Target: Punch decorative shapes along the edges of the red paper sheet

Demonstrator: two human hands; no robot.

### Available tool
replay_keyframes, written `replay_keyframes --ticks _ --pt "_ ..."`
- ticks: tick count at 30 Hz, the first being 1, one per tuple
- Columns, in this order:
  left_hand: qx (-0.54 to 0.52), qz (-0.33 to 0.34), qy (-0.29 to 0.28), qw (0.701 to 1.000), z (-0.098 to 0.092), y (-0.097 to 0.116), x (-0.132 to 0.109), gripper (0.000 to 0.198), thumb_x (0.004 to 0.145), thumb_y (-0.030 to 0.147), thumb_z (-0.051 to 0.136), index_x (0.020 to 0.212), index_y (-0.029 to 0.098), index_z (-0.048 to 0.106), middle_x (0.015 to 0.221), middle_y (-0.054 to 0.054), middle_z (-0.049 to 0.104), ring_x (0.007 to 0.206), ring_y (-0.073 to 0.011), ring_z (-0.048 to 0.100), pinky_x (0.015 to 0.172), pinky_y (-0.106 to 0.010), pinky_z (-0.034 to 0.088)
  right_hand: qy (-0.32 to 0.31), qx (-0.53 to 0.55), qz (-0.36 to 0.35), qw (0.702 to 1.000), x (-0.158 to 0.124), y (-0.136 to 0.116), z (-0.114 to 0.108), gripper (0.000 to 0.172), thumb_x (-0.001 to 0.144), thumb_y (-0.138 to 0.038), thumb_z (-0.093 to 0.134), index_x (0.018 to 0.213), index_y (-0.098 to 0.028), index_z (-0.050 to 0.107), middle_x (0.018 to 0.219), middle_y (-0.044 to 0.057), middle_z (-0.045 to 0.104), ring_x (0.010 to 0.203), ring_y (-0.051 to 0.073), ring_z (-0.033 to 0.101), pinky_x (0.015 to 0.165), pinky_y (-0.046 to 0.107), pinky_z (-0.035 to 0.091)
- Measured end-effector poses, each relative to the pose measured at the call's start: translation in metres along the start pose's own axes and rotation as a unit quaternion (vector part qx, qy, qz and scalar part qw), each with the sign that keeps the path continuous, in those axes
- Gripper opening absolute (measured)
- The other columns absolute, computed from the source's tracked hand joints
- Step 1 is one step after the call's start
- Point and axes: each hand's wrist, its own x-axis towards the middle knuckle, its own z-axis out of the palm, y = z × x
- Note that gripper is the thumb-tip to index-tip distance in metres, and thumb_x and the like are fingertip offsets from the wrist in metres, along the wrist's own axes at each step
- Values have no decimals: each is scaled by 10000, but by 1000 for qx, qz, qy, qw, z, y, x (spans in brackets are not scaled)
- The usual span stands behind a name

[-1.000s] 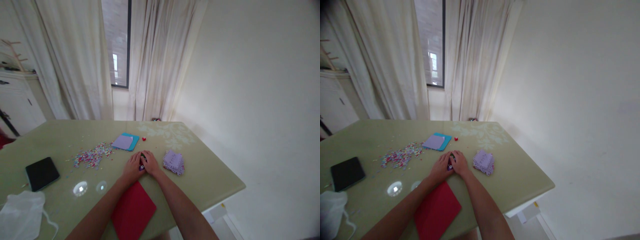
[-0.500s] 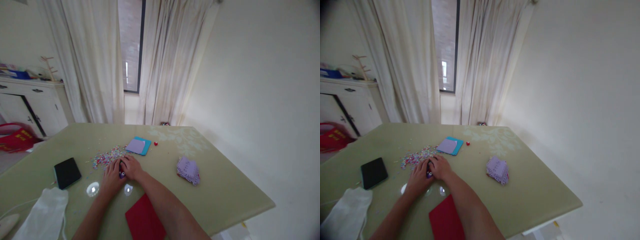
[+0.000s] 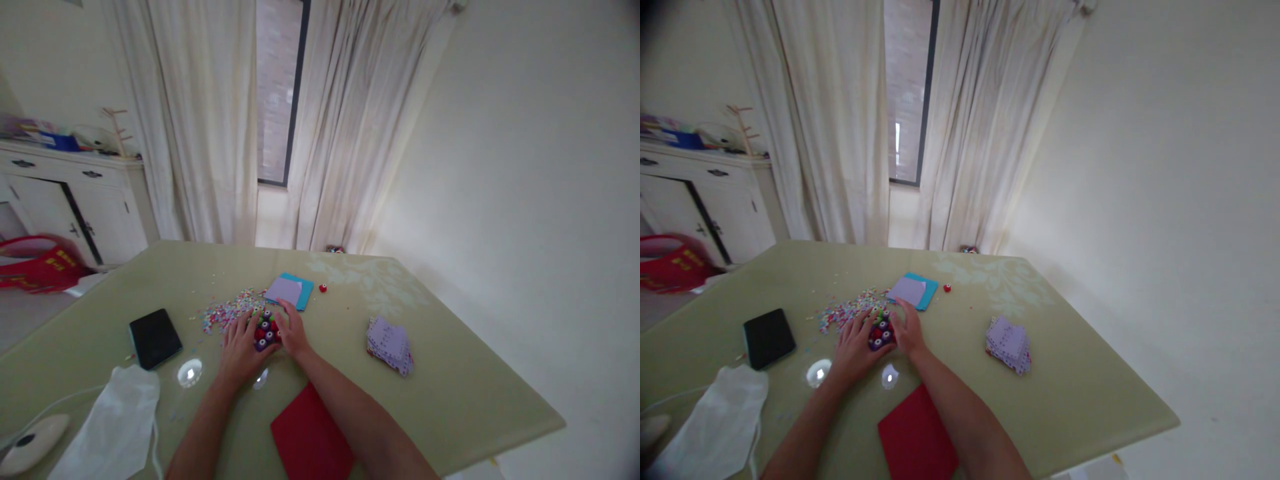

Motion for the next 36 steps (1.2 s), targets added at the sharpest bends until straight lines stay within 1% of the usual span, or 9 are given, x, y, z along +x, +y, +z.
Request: replay_keyframes --ticks 3,5,8,10,13,20,25,31,36 --pt "-47 17 57 997 -10 1 5 407 1027 484 585 1335 237 687 1456 -145 675 1368 -369 590 1172 -552 453 -61 -22 -74 995 -46 -17 -38 524 1079 -460 496 1528 -216 619 1509 127 692 1413 242 635 1213 401 491" --pt "-86 17 100 991 -17 4 6 335 1093 413 453 1045 240 736 1150 -119 778 1130 -312 694 1028 -467 527 -117 -60 -106 986 -90 -22 -70 510 1089 -470 499 1563 -309 594 1530 85 688 1426 239 634 1210 411 505" --pt "-116 3 131 985 -19 12 3 435 1117 370 401 759 252 617 709 -28 680 690 -217 647 701 -334 493 -134 -152 -107 973 -161 -9 -110 558 1078 -511 577 1622 -404 512 1580 65 652 1455 235 621 1212 401 516" --pt "-134 22 134 982 -15 21 -2 433 1103 372 465 703 245 571 606 21 600 542 -161 558 590 -291 412 -139 -224 -188 946 -200 12 -126 689 1056 -573 608 1678 -335 430 1555 91 674 1394 245 677 1152 372 569" --pt "-141 94 125 978 -5 40 -9 465 1059 334 548 610 234 484 532 52 507 465 -116 478 551 -278 342 -119 -314 -300 893 -238 41 -135 540 1125 -465 522 1634 -288 488 1439 41 761 1244 193 766 1023 265 618" --pt "-147 174 43 973 -8 61 -20 387 983 237 515 598 235 478 541 43 543 471 -122 522 547 -283 331 -152 -341 -301 877 -248 31 -138 485 1129 -361 517 1605 -264 513 1523 42 705 1358 181 695 1131 286 565" --pt "-180 177 -17 967 -24 51 -27 277 989 224 439 791 234 633 663 21 678 567 -159 661 600 -271 430 -188 -306 -268 894 -247 28 -138 749 1052 -580 601 1697 -276 370 1608 77 624 1412 247 660 1134 353 571" --pt "-193 156 2 969 -25 50 -27 268 931 183 430 1024 224 678 647 45 656 536 -168 666 582 -269 452 -209 -271 -205 917 -250 29 -137 950 915 -697 744 1699 -313 368 1681 78 546 1485 281 597 1248 369 456" --pt "-158 165 50 972 -24 57 -26 269 929 172 392 706 264 513 564 31 581 490 -172 587 564 -296 395 -250 -236 -93 934 -252 13 -139 1063 806 -708 832 1699 -376 360 1761 54 431 1578 319 482 1335 454 324"
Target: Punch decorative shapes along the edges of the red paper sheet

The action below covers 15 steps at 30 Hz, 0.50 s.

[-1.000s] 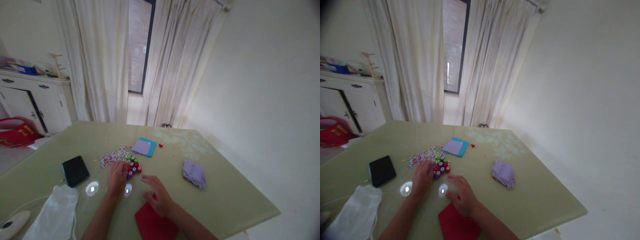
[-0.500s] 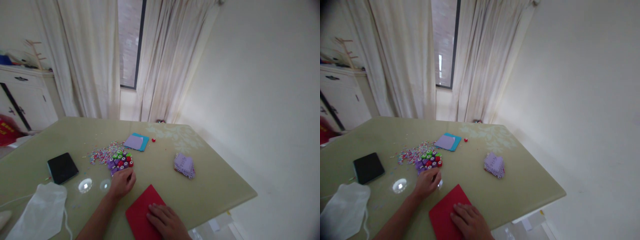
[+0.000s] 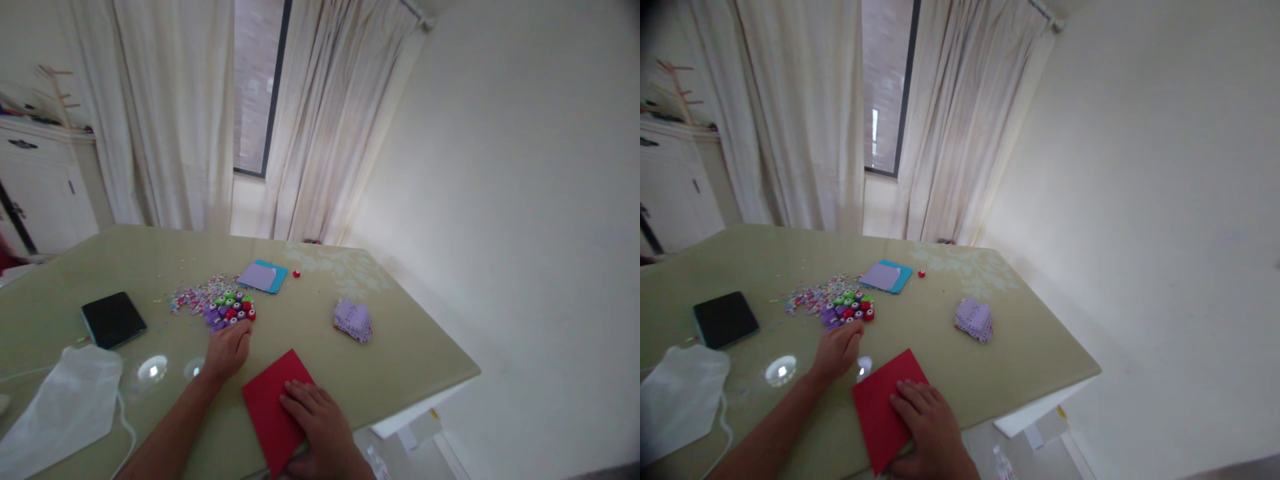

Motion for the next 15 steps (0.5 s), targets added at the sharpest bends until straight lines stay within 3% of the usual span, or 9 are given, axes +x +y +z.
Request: replay_keyframes --ticks 7,15 --pt "11 14 -3 1000 0 -3 3 270 906 169 400 661 275 442 535 19 541 479 -186 524 575 -324 347 -9 18 28 999 1 -7 -2 1057 773 -635 870 1684 -385 396 1769 59 416 1596 328 450 1339 479 279" --pt "11 5 -17 1000 0 -4 7 246 895 216 402 660 276 444 548 -5 562 513 -204 550 592 -328 345 -3 -15 14 1000 1 -9 -4 1021 804 -704 819 1666 -309 442 1745 120 451 1579 338 465 1320 473 283"
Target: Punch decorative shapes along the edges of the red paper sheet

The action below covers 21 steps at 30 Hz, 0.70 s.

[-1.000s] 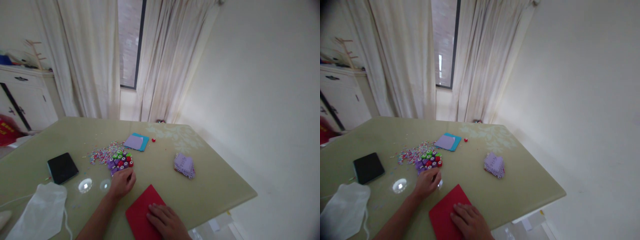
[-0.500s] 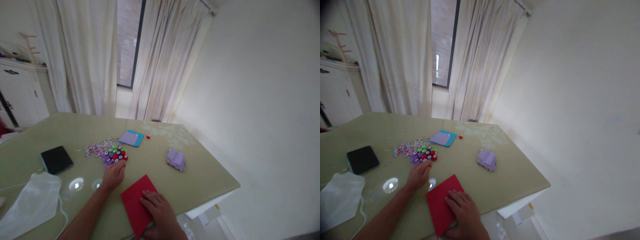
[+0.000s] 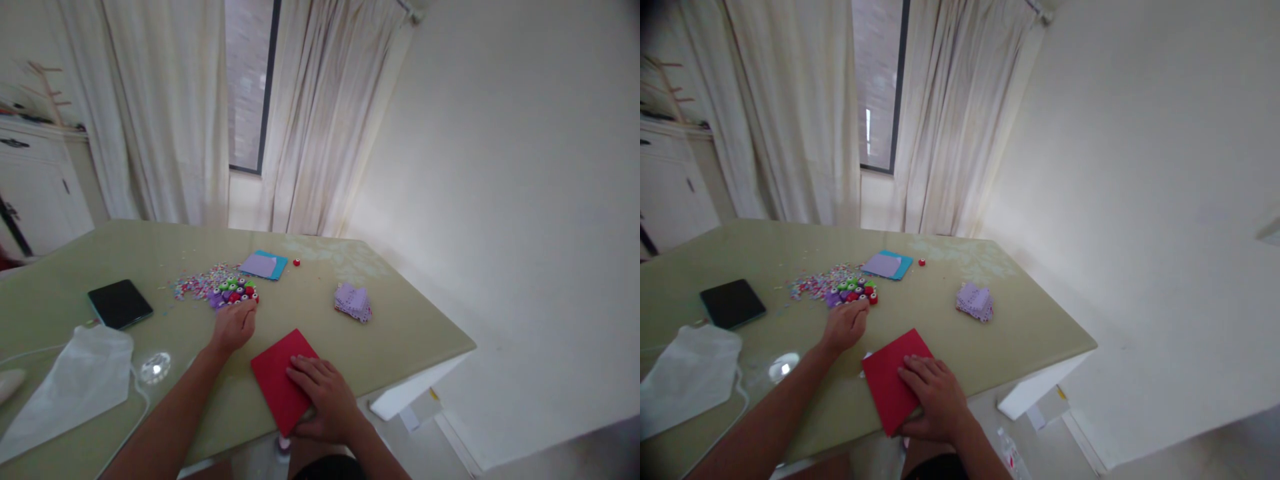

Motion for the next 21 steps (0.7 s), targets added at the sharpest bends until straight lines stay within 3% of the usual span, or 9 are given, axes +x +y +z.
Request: replay_keyframes --ticks 4,7,10,12,14,17,19,21 --pt "2 -22 2 1000 -5 -1 1 241 891 229 399 658 274 440 562 -13 572 540 -205 566 602 -319 356 9 -28 -22 999 -1 -2 -1 960 861 -634 788 1669 -255 434 1701 156 510 1551 324 501 1302 455 315" --pt "4 -41 13 999 -12 -3 2 240 898 229 397 670 269 461 568 -8 572 541 -195 567 604 -305 369 40 -25 -67 997 -6 -4 -1 697 956 -482 702 1598 -270 536 1591 137 641 1471 294 598 1231 443 421" --pt "0 -51 25 998 -15 -5 3 240 929 235 394 733 259 531 614 -6 625 562 -188 607 610 -289 396 90 65 -80 991 -14 -5 1 417 1000 -433 658 1405 -348 705 1369 69 797 1284 263 738 1108 417 541" --pt "-18 -60 29 998 -15 -4 4 248 970 266 394 835 248 602 687 -11 689 589 -186 647 617 -283 420 146 158 -30 976 -19 0 6 331 1007 -497 660 1291 -369 773 1235 59 842 1157 279 788 1048 434 594" --pt "-50 -81 23 995 -11 -1 3 261 1009 323 414 950 238 654 736 -13 720 589 -184 653 612 -285 428 236 236 69 940 -17 9 10 357 1020 -580 619 1199 -348 823 1138 87 853 1066 318 802 989 487 636" --pt "-144 -103 -18 984 -3 6 1 368 1061 450 419 1044 217 703 690 -10 678 573 -188 619 599 -298 433 371 339 226 834 6 21 10 547 988 -708 602 1186 -254 835 1136 138 842 1101 373 779 991 578 643" --pt "-247 -118 -47 961 2 11 -1 546 1089 571 339 1093 185 726 642 -7 635 523 -180 561 554 -298 418 406 385 251 790 36 24 3 587 950 -749 630 1157 -237 831 1132 139 835 1120 379 766 1022 581 626" --pt "-337 -140 -66 929 5 15 0 677 1076 679 311 1161 155 732 598 9 596 470 -163 499 501 -284 379 394 406 226 793 75 20 -8 570 955 -741 630 1119 -232 827 1123 134 827 1092 362 762 1015 552 622"
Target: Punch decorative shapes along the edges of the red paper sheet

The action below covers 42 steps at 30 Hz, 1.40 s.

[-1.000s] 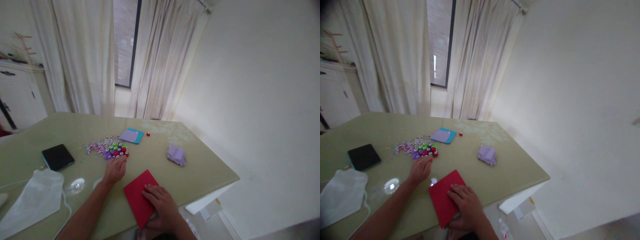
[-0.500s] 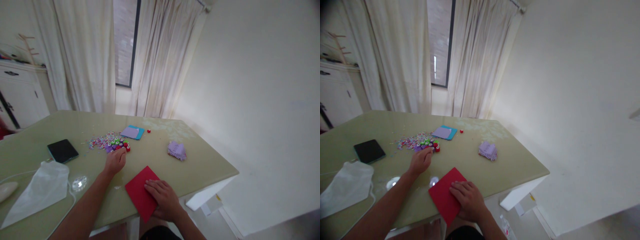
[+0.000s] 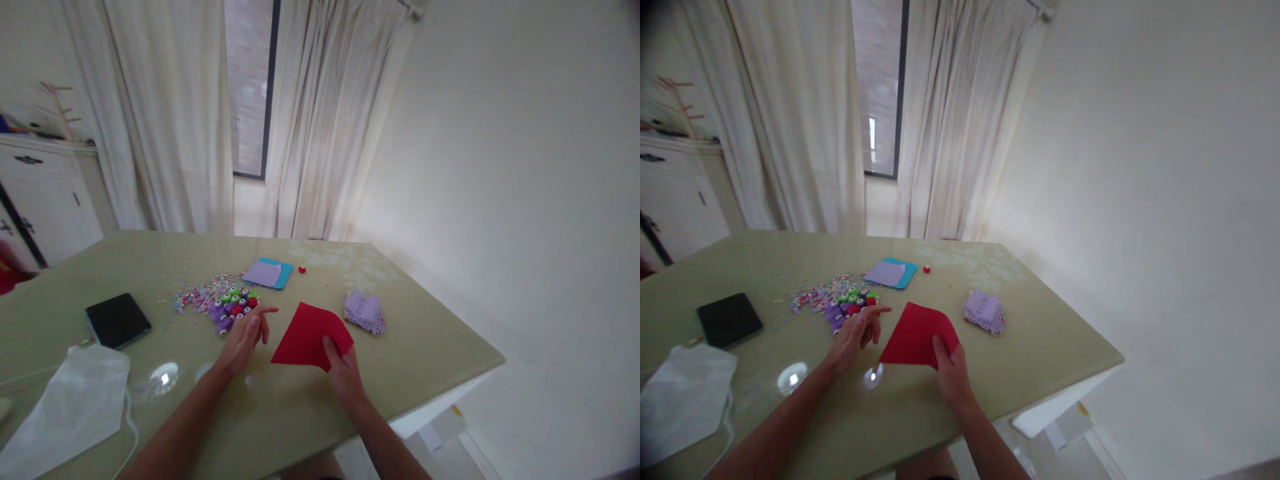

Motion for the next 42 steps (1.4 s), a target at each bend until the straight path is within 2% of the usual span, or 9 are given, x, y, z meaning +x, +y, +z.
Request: replay_keyframes --ticks 4,8,13,16,20,23,28,36,42 --pt "-42 -81 60 994 -2 6 4 635 962 715 606 1215 143 717 491 67 517 421 -147 476 450 -242 328 -50 29 -95 994 49 -26 63 488 1067 -613 512 1123 -210 781 1059 110 799 999 283 746 963 459 613" --pt "-86 -138 145 976 -13 6 9 643 947 732 591 1209 152 683 435 89 495 346 -134 390 381 -226 272 -47 10 -226 973 75 -28 101 363 1101 -471 482 1121 -235 757 1125 115 734 1099 258 698 1027 429 569" --pt "-173 -183 157 955 -20 4 13 763 952 842 436 998 143 737 692 -78 746 479 -178 605 440 -278 431 -109 -33 -274 955 78 -8 99 343 1108 -342 460 1284 -276 748 1278 131 689 1239 272 648 1121 476 518" --pt "-113 -171 215 955 -18 5 15 662 879 805 635 939 158 765 925 -118 810 693 -213 726 547 -282 532 -130 -78 -258 954 83 5 92 410 1046 -358 583 1441 -284 665 1383 139 650 1316 315 602 1156 513 489" --pt "-65 -139 308 939 -21 4 17 795 772 547 878 1450 221 618 1045 -81 830 817 -242 785 660 -304 615 -124 -177 -177 960 90 18 95 737 979 -354 694 1656 -235 429 1516 185 588 1410 362 530 1204 574 438" --pt "45 -154 351 923 -32 -4 17 1027 806 450 856 1680 235 362 982 -63 835 722 -230 772 622 -305 606 -219 -268 -181 921 86 20 101 848 968 -432 742 1701 -247 357 1690 191 463 1516 399 446 1250 619 366" --pt "108 -157 335 923 -50 -15 19 407 807 536 790 1051 210 779 911 -58 819 719 -232 745 644 -320 602 -346 -311 -255 848 75 7 103 762 1015 -544 705 1678 -353 381 1754 112 425 1556 369 426 1245 590 352" --pt "115 -130 374 911 -54 -16 20 383 764 546 806 961 218 786 889 -34 793 784 -229 728 707 -325 599 -300 -301 -196 884 79 -4 97 155 1006 -249 709 1151 -226 661 1145 83 727 1083 260 647 971 397 492" --pt "5 -144 346 927 -53 -14 21 381 716 542 817 916 228 736 867 -40 791 701 -210 710 640 -316 585 -233 -210 -112 943 82 7 97 290 906 -155 758 1169 -214 650 1103 67 752 990 237 687 910 371 540"
